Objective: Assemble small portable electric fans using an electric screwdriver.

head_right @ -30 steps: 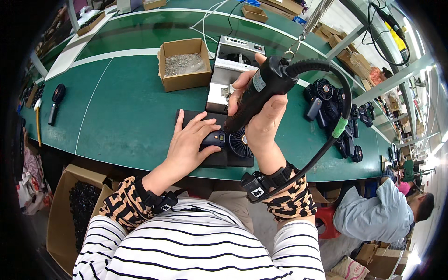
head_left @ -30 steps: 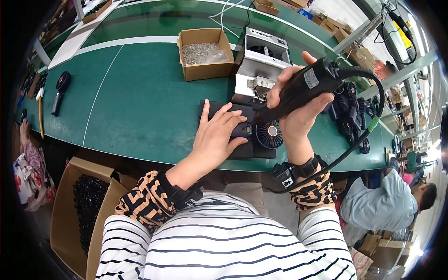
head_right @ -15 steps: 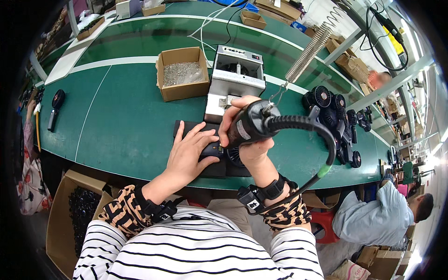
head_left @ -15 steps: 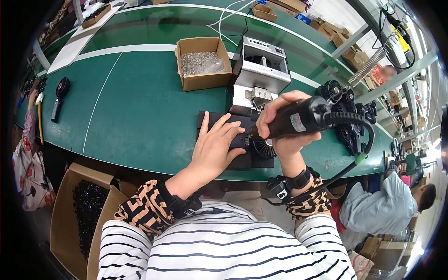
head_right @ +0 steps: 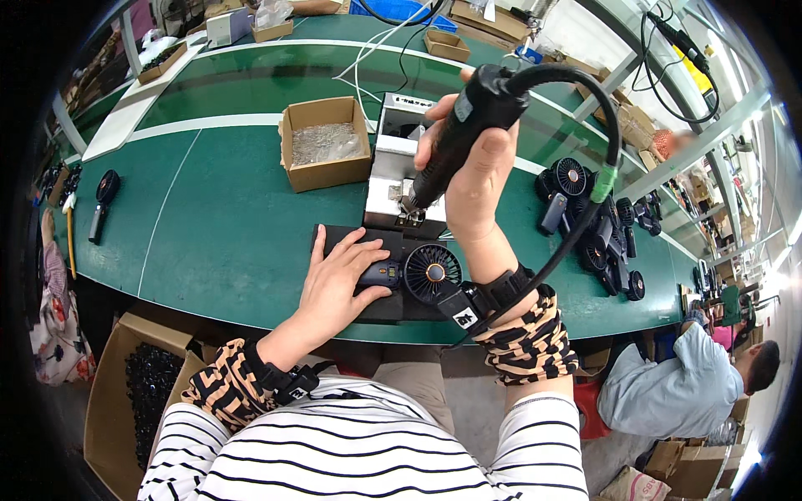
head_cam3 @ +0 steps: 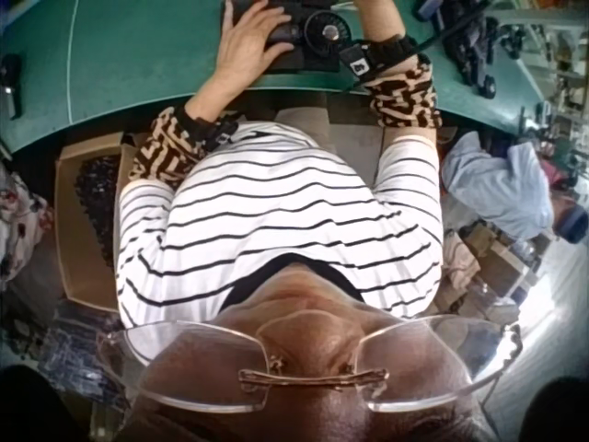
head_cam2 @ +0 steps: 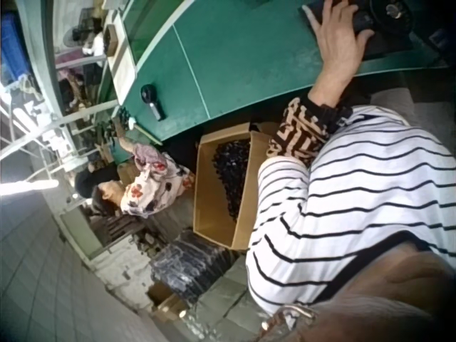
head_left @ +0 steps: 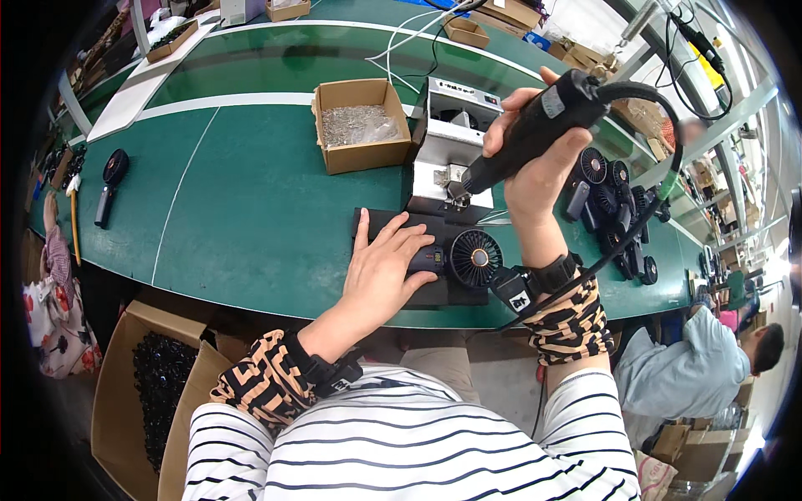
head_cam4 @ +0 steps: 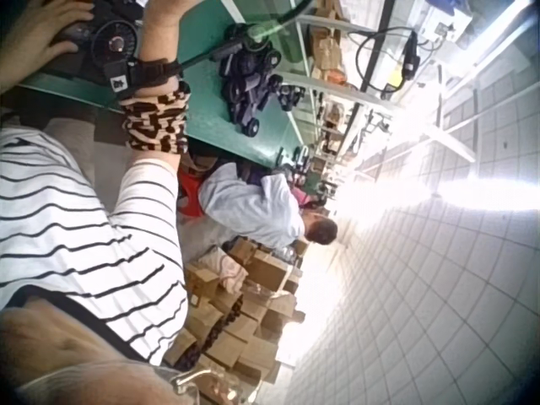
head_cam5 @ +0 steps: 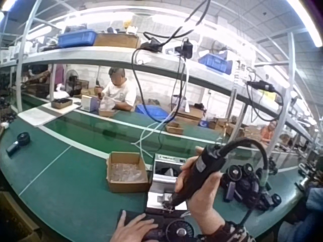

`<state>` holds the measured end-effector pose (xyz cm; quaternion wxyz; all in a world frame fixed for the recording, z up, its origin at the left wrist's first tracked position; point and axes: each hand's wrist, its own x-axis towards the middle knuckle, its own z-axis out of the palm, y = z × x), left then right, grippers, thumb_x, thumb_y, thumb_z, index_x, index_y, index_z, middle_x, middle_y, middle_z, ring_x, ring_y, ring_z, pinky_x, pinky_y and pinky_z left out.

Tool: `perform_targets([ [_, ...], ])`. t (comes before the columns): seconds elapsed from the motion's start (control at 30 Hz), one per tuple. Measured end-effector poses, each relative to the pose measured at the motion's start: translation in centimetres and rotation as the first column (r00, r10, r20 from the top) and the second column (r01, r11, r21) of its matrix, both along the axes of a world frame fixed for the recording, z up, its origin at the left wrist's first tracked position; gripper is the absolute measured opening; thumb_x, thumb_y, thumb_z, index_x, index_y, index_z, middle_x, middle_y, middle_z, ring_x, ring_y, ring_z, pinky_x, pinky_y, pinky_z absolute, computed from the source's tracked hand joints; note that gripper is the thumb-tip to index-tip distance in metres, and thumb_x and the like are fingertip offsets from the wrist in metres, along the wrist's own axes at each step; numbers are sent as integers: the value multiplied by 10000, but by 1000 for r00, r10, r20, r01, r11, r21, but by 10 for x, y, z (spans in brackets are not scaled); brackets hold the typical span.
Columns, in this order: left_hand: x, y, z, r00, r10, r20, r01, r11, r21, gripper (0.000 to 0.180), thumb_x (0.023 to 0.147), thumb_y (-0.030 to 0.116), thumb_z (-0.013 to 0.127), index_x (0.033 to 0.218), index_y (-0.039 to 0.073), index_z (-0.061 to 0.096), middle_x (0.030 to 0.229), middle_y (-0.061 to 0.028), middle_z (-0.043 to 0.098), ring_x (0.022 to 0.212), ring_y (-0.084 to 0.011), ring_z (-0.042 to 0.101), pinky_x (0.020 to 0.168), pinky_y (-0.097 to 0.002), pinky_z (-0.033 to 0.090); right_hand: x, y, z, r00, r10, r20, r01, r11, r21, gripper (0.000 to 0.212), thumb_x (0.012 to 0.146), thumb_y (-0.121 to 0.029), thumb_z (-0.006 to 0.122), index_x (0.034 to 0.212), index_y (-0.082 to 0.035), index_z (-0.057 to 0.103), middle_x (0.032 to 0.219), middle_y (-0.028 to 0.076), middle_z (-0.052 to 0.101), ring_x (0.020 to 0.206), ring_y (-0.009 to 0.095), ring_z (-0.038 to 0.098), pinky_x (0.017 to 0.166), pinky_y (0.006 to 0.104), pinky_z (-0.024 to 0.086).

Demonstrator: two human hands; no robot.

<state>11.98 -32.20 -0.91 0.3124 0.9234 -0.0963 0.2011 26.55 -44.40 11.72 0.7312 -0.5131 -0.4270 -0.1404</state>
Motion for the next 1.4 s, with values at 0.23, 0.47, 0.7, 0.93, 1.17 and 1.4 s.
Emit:
perform_targets([
  [0.23, 0, -1, 2, 1000, 6, -15, -6, 1000, 6, 488, 747, 295, 775, 1179, 116, 635, 1284, -48, 603, 1324, -277, 451, 1171, -585, 116, -1, 2, -10, 995, -20, -97, 14, 998, -61, 967, 795, -815, 447, 1361, -34, 383, 874, 79, 536, 525, 156, 546, 477, 284, 460],
  [0.47, 1, 0, -1, 999, 1, 36, -1, 1000, -4, 461, 741, 250, 783, 1149, 89, 641, 1252, -64, 613, 1305, -286, 466, 1159, -610, 127, -40, -13, -14, 988, 15, -154, -32, 994, -107, 1022, 795, -843, 398, 1389, -13, 336, 935, 119, 556, 515, 154, 544, 447, 272, 455],
  [0.7, 3, 0, -3, 999, 4, 32, -5, 1000, 6, 488, 741, 258, 793, 1178, 112, 633, 1268, -52, 613, 1307, -282, 469, 1158, -611, 127, -78, -24, -24, 977, 21, -212, -46, 992, -115, 1077, 770, -865, 396, 1400, 2, 296, 927, 146, 546, 501, 181, 550, 429, 299, 474],
  [0.93, 2, -1, -5, 998, 2, 60, -2, 1000, -6, 477, 732, 242, 796, 1156, 93, 635, 1245, -65, 620, 1300, -293, 472, 1147, -629, 141, -81, -25, -35, 975, 13, -223, -34, 995, -92, 1068, 773, -862, 400, 1401, -5, 300, 934, 138, 532, 500, 177, 546, 433, 302, 472],
  [1.17, 1, -2, -1, 999, -9, 48, 9, 1000, -9, 498, 726, 242, 803, 1171, 102, 627, 1268, -75, 601, 1327, -310, 438, 1141, -645, 112, -83, -26, -25, 978, 25, -205, -38, 998, -58, 1063, 774, -857, 413, 1405, -10, 298, 923, 143, 536, 490, 185, 538, 430, 314, 462],
  [1.4, -1, -6, 13, 989, -26, 144, 30, 999, -22, 171, 685, 234, 827, 780, 168, 701, 1261, -46, 587, 1354, -309, 399, 1110, -668, 117, -87, -22, -18, 968, 110, -228, -124, 991, -47, 1050, 781, -843, 430, 1408, -13, 291, 918, 151, 539, 479, 191, 527, 414, 318, 450],
])
